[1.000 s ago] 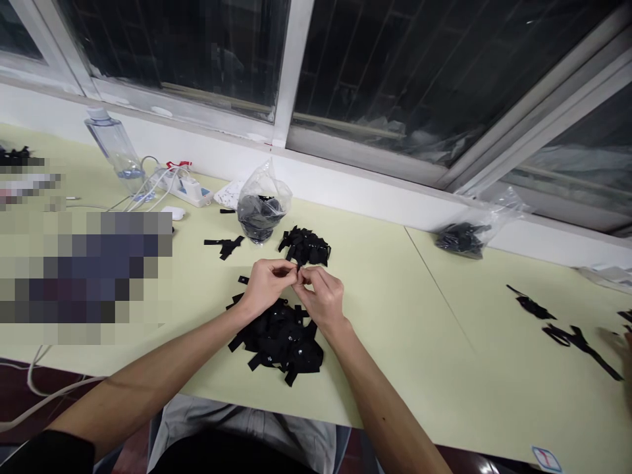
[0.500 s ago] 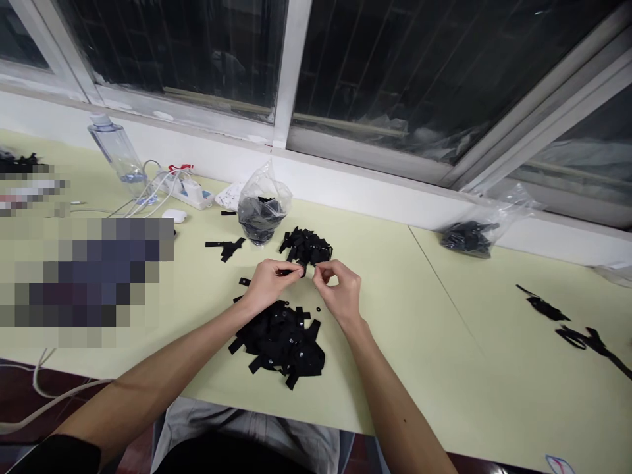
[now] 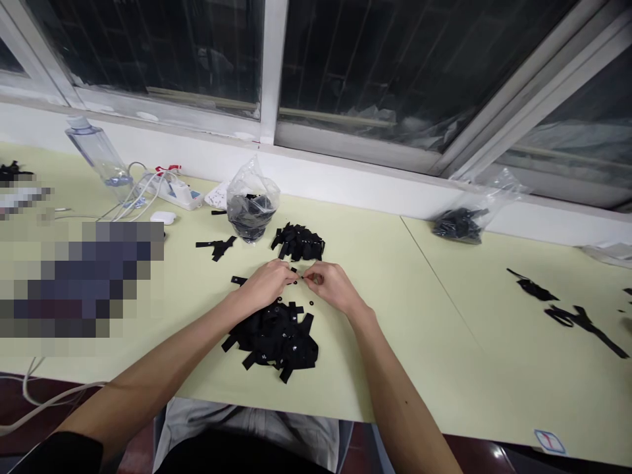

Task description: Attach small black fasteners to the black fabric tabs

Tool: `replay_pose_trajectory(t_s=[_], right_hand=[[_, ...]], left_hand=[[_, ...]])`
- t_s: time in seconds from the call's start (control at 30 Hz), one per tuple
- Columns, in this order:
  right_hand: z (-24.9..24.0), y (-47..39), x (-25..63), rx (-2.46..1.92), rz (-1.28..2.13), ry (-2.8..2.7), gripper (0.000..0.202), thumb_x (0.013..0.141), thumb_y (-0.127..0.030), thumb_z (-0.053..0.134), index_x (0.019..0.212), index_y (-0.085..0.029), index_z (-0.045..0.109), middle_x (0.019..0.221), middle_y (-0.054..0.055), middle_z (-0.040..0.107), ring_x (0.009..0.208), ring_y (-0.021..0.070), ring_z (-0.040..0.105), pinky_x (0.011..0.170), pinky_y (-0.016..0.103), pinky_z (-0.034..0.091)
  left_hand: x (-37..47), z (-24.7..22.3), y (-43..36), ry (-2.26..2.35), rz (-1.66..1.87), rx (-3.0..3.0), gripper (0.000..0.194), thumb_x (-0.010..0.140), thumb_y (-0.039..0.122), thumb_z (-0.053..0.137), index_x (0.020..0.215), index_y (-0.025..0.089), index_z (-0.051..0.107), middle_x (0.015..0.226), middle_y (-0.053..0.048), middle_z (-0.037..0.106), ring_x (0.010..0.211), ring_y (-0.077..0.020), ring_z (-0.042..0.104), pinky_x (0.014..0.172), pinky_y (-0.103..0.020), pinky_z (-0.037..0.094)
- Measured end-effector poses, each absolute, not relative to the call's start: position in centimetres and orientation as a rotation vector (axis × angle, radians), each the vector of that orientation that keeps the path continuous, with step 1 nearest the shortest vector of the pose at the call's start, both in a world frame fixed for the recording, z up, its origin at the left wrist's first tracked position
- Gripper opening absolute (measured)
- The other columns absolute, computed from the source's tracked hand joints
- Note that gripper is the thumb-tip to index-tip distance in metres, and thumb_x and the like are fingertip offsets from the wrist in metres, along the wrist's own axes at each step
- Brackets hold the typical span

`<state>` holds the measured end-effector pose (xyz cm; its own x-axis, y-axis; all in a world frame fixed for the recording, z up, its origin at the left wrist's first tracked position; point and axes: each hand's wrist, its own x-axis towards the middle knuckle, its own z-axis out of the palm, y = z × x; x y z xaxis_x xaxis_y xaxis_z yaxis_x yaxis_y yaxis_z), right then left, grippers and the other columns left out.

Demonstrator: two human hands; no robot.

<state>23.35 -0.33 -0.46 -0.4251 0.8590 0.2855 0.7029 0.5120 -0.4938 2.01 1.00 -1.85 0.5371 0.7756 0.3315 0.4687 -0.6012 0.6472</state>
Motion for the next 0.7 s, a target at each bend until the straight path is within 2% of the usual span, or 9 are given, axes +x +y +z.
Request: replay_pose_trajectory(t_s=[0.13, 0.27, 0.37, 0.47, 0.7], right_hand=[[-0.3, -0.5, 23.2, -1.267, 0.444, -2.234, 0.013, 0.087, -0.019, 0.060, 0.087, -0.022, 0.073, 0.074, -0.001, 0.063, 0.060, 0.0121, 0.055, 0.060, 0.027, 0.044], [-0.1, -0.7, 22.5, -1.233, 0.465, -2.146, 0.013, 0.091, -0.024, 0.058, 0.098, -0.023, 0.070, 0.084, 0.001, 0.067, 0.065, 0.0141, 0.058, 0.062, 0.029, 0.049], [0.1, -1.0, 21.7, -1.193, 0.365, -2.122, 0.026, 0.090, -0.026, 0.063, 0.116, -0.025, 0.064, 0.107, 0.006, 0.065, 0.092, 0.0211, 0.062, 0.078, 0.036, 0.054], [0.2, -1.3, 21.0, -1.141, 0.250, -2.189, 0.042, 0.088, -0.027, 0.068, 0.129, -0.030, 0.058, 0.126, 0.009, 0.057, 0.118, 0.0280, 0.053, 0.096, 0.046, 0.050], [0.0, -1.2, 20.7, -1.105, 0.332, -2.165, 0.014, 0.090, -0.030, 0.066, 0.104, -0.028, 0.068, 0.122, 0.006, 0.061, 0.119, 0.0266, 0.050, 0.098, 0.047, 0.048]], left_hand=[[1.7, -1.7, 1.2, 0.973, 0.741, 2.391, 0.028, 0.096, 0.022, 0.049, 0.100, 0.025, 0.077, 0.085, -0.007, 0.068, 0.091, -0.0237, 0.062, 0.080, -0.034, 0.049], [1.3, -1.1, 1.0, 0.995, 0.852, 2.313, 0.027, 0.096, 0.023, 0.050, 0.110, 0.026, 0.073, 0.093, -0.006, 0.070, 0.091, -0.0233, 0.063, 0.082, -0.034, 0.048], [0.7, -0.4, 0.5, 1.041, 0.982, 2.137, 0.027, 0.096, 0.026, 0.052, 0.119, 0.025, 0.067, 0.097, -0.004, 0.072, 0.090, -0.0205, 0.065, 0.083, -0.031, 0.048], [0.2, 0.1, 0.1, 1.065, 1.044, 2.009, 0.025, 0.096, 0.030, 0.053, 0.118, 0.025, 0.064, 0.093, -0.002, 0.073, 0.080, -0.0175, 0.066, 0.078, -0.028, 0.048], [0.2, 0.0, -0.1, 1.028, 1.103, 1.908, 0.022, 0.095, 0.032, 0.055, 0.111, 0.023, 0.066, 0.095, -0.003, 0.074, 0.087, -0.0178, 0.068, 0.079, -0.027, 0.048]])
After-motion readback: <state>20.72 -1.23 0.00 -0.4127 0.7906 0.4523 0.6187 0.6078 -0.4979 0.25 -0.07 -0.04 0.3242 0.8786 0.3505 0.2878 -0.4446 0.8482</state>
